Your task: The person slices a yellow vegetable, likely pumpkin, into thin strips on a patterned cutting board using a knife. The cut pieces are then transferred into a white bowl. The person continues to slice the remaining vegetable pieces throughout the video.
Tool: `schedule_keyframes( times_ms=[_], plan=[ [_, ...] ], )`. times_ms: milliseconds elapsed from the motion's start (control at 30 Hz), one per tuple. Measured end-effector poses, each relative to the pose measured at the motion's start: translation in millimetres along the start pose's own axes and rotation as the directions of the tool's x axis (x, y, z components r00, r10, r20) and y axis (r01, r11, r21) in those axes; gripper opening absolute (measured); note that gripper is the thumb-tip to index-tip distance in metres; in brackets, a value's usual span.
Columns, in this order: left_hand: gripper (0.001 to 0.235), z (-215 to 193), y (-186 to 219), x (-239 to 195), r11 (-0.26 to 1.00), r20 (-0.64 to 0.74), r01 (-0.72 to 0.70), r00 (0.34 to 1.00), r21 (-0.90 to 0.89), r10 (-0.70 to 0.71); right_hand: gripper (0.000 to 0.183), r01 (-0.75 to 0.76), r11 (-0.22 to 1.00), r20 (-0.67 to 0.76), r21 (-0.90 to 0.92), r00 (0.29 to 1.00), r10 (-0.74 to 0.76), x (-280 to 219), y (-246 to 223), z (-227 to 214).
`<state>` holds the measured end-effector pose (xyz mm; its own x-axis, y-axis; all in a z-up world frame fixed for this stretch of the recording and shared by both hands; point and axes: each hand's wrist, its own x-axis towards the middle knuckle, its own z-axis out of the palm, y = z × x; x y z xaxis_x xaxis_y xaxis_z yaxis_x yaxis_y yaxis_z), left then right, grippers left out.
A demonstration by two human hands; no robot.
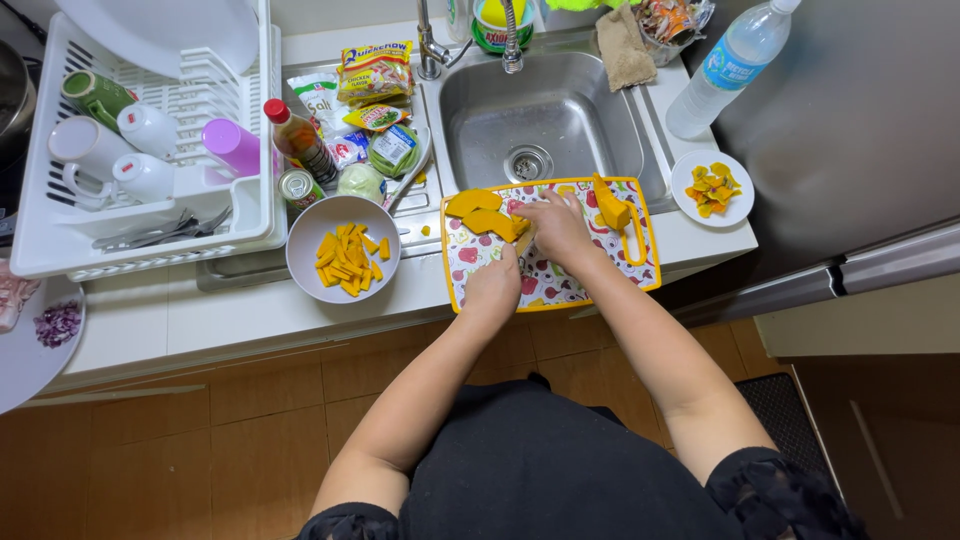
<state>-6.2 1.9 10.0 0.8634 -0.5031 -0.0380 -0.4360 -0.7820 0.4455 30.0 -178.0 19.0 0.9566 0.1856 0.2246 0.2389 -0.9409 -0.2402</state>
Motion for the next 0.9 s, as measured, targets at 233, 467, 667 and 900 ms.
schedule_keyframes(
  times_ms=[233,467,667,900],
  plan=[
    [0.018,-11.6,5.0,1.1,0.994,-0.014,0.058,0.998,-0.092,-0.059,0.044,-0.278,0.920,-0.129,0.275,0.938,0.322,-24.0,27.9,-19.2],
    [0.023,-18.4,27.6,0.6,0.982,-0.032,0.038,0.999,-0.185,-0.044,0.047,-0.133,0.953,-0.054,0.271,0.987,0.153,-54.9,24.3,0.8],
    [0.017,6.4,22.1,-1.7,0.989,-0.047,0.013,0.999,-0.144,-0.020,0.038,-0.106,0.955,-0.153,0.278,0.976,0.153,-58.0,14.5,9.4],
    [0.020,4.4,22.3,0.6,0.988,0.059,0.073,0.996,-0.137,-0.066,0.020,-0.105,0.951,-0.243,0.291,0.953,0.180,-61.6,16.2,24.3]
  ],
)
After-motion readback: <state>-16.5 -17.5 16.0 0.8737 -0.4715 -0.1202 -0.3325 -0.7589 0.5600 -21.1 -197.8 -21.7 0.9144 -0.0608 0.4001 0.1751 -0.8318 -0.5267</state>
